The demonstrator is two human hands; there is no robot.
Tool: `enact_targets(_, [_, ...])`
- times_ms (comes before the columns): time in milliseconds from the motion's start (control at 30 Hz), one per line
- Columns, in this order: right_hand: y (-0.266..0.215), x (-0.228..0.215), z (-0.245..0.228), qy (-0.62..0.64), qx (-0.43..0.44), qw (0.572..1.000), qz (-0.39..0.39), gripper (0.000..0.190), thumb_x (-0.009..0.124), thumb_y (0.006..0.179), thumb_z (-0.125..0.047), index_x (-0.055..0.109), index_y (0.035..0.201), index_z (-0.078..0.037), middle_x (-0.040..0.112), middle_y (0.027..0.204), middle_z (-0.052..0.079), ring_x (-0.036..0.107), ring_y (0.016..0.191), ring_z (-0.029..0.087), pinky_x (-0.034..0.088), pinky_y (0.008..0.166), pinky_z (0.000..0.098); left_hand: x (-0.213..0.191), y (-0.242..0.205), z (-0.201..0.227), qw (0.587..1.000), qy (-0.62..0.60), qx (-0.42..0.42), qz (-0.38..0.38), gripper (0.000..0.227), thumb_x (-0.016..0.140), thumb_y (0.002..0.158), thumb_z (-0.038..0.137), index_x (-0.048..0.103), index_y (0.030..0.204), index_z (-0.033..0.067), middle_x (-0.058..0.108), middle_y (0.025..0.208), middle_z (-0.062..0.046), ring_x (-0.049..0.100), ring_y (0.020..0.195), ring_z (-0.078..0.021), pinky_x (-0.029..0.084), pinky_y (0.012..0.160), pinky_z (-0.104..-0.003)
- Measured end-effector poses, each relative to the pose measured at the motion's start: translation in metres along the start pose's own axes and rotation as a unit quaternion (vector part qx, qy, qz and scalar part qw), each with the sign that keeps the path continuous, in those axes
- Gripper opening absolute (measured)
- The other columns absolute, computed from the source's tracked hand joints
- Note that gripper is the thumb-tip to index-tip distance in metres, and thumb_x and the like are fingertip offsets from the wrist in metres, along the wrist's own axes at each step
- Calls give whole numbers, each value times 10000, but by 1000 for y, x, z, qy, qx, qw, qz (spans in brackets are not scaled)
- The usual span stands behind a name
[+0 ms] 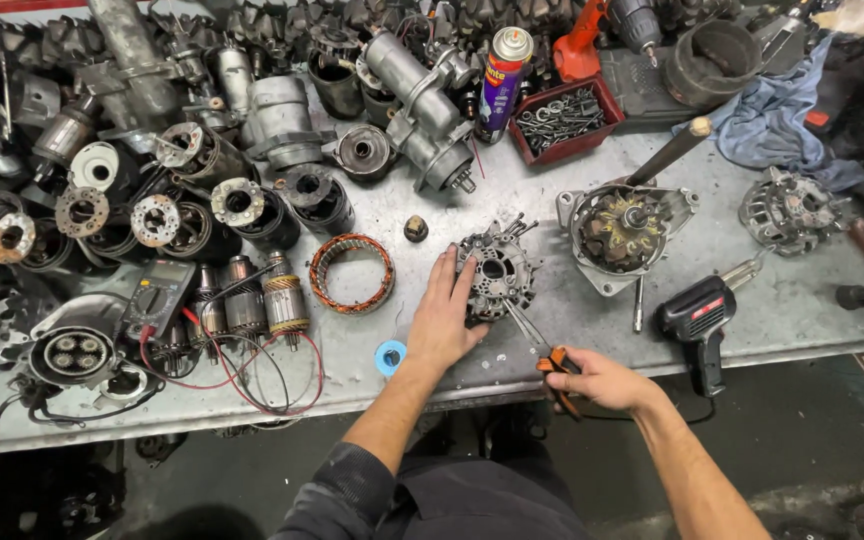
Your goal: The person uses pliers to remove pins from a mechanical component on a workbench. They then use a T-handle wrench to tighten bolts on the same component, rotating it to access different sides.
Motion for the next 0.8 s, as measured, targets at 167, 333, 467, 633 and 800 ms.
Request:
enact_targets(167, [-1,-7,-1,-64,-2,998,29,215,676,973,-210,646,1140,-79,674,831,18,626,719,108,525,637,303,0,0,0,1000,2,0,0,1154,937,587,202,321,1556,93,221,1641,-237,272,1497,-429,373,1166,-450])
enact_targets(333, [1,-4,-12,-62,26,998,2,218,665,981,-248,653,1138,-97,704,838,54,675,723,132,545,617,308,1,-1,0,1000,8,2,4,1169,941,579,200,310,1557,90,226,1637,-240,274,1495,-430,370,1171,-452])
enact_targets(467, [20,4,-12,32,41,998,-45,256,652,957,-266,638,1139,-86,728,952,34,752,830,178,584,637,332,3,-1,-1,1000,1,3,13,1186,940,572,192,294,1559,67,240,1636,-229,280,1498,-422,360,1185,-442])
enact_targets(633, [40,11,-20,114,-3,989,-93,302,657,987,-258,613,1146,-5,723,982,67,766,872,224,608,689,353,4,-2,-1,1000,-3,-3,12,1193,936,570,182,286,1562,52,239,1645,-219,280,1504,-409,352,1189,-429])
enact_targets(800, [43,14,-28,175,15,981,-85,297,661,941,-250,589,1146,-48,726,992,87,764,847,244,628,682,358,4,-3,-2,1000,-11,-11,11,1174,932,580,175,299,1563,67,235,1653,-211,281,1508,-404,358,1182,-431])
Point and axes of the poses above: each hand's wrist, its own y-axis towards the middle knuckle, its own x-axis out of the palm, z = x × y, the point moved 4 cm from there along y, towards the middle knuckle
